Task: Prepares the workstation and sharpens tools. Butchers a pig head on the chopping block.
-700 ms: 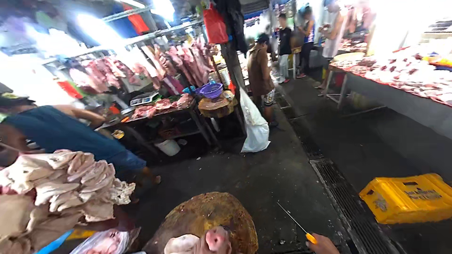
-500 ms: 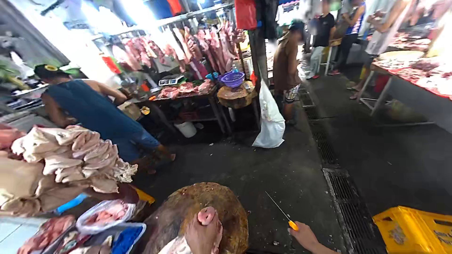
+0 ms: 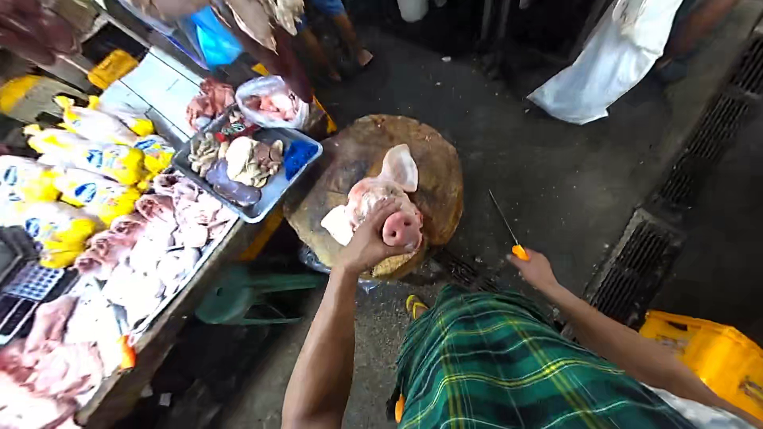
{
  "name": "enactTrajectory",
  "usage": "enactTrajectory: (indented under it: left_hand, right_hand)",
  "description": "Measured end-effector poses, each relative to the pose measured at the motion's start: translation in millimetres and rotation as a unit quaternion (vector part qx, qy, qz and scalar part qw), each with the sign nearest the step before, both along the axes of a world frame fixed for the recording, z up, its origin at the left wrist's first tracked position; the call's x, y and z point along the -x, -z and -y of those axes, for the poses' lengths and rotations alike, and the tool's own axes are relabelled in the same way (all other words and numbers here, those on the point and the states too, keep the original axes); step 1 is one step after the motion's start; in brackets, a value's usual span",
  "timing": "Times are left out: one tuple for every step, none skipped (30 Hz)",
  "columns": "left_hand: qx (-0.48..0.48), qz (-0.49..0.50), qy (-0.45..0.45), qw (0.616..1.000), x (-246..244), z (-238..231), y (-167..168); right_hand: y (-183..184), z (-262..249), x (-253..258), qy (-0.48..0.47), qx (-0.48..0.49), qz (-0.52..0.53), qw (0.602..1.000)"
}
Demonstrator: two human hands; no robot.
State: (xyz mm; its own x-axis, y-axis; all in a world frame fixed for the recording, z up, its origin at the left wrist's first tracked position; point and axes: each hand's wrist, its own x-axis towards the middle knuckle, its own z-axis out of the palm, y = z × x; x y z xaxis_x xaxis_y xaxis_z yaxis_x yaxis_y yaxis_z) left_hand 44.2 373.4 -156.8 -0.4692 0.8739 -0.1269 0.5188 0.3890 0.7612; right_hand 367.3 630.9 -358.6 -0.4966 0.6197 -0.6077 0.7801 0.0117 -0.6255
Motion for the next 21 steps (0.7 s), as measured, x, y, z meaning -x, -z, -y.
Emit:
enactTrajectory:
  left_hand:
    - [0.022, -0.057, 0.021, 0.998, 1.2, 1.4, 6.9]
    - [0.050, -0.118, 0.044, 0.991, 4.1, 2.2, 12.9]
    - [0.069, -0.171, 0.068, 0.981, 8.7, 0.7, 15.0]
    - [0.085, -0.207, 0.092, 0.970, 13.3, -2.7, 11.0]
    - [0.087, -0.227, 0.115, 0.963, 18.9, -5.7, 6.1]
    - [0.076, -0.223, 0.134, 0.963, 25.6, -9.1, 1.1]
    - [0.066, -0.199, 0.142, 0.967, 31.6, -13.2, -2.9]
    - [0.067, -0.166, 0.141, 0.974, 35.4, -17.5, -6.4]
    - [0.072, -0.132, 0.130, 0.980, 37.1, -21.0, -8.8]
    - [0.075, -0.108, 0.118, 0.984, 37.9, -23.1, -8.9]
    - [0.075, -0.098, 0.105, 0.987, 37.1, -23.2, -7.0]
    - [0.069, -0.096, 0.088, 0.989, 34.1, -21.0, -4.3]
    - [0.061, -0.096, 0.064, 0.992, 28.1, -16.6, -1.6]
    - [0.046, -0.101, 0.034, 0.993, 18.0, -10.1, 0.4]
    - [0.025, -0.119, -0.003, 0.993, 3.6, -2.2, 1.3]
    - [-0.002, -0.155, -0.044, 0.987, -12.1, 4.1, 2.7]
    - [-0.042, -0.203, -0.081, 0.975, -28.7, 9.1, 4.7]
    - [-0.098, -0.259, -0.109, 0.955, -42.1, 11.4, 9.7]
    - [-0.142, -0.305, -0.121, 0.934, -52.5, 11.5, 14.4]
    - [-0.168, -0.337, -0.123, 0.918, -60.4, 10.0, 19.3]
    - [-0.176, -0.353, -0.121, 0.911, -65.9, 7.7, 23.8]
  right_hand:
    - [-1.7, 5.2, 0.5, 0.000, 0.000, -0.001, 1.000]
    - [-3.4, 9.2, 1.3, 0.007, 0.000, -0.003, 1.000]
    - [-3.5, 12.7, 1.4, 0.016, -0.002, -0.004, 1.000]
    - [-2.2, 17.8, 0.4, 0.028, -0.002, -0.004, 1.000]
    - [1.3, 23.9, -0.5, 0.041, 0.002, -0.005, 0.999]
    - [5.6, 29.3, -0.5, 0.051, 0.008, -0.006, 0.999]
    - [9.6, 33.8, -0.9, 0.058, 0.013, -0.005, 0.998]
    - [12.1, 37.4, -2.0, 0.059, 0.014, -0.002, 0.998]
    - [13.1, 40.1, -3.4, 0.058, 0.012, 0.002, 0.998]
    - [12.0, 42.3, -4.7, 0.057, 0.008, 0.007, 0.998]
    - [9.2, 44.1, -6.3, 0.056, 0.001, 0.011, 0.998]
    - [5.0, 45.3, -7.8, 0.056, -0.005, 0.014, 0.998]
    - [-0.4, 46.4, -9.6, 0.055, -0.010, 0.017, 0.998]
    - [-7.1, 47.4, -11.5, 0.054, -0.015, 0.019, 0.998]
    - [-14.5, 47.8, -13.3, 0.048, -0.024, 0.023, 0.998]
    - [-21.6, 47.8, -14.4, 0.036, -0.033, 0.025, 0.998]
    - [-28.7, 47.7, -14.7, 0.021, -0.046, 0.023, 0.998]
    - [-36.6, 47.5, -13.8, 0.001, -0.065, 0.014, 0.998]
    - [-46.6, 47.7, -11.4, -0.021, -0.084, -0.001, 0.996]
    - [-58.4, 48.3, -7.6, -0.044, -0.104, -0.023, 0.993]
    - [-71.6, 48.6, -1.5, -0.069, -0.121, -0.044, 0.989]
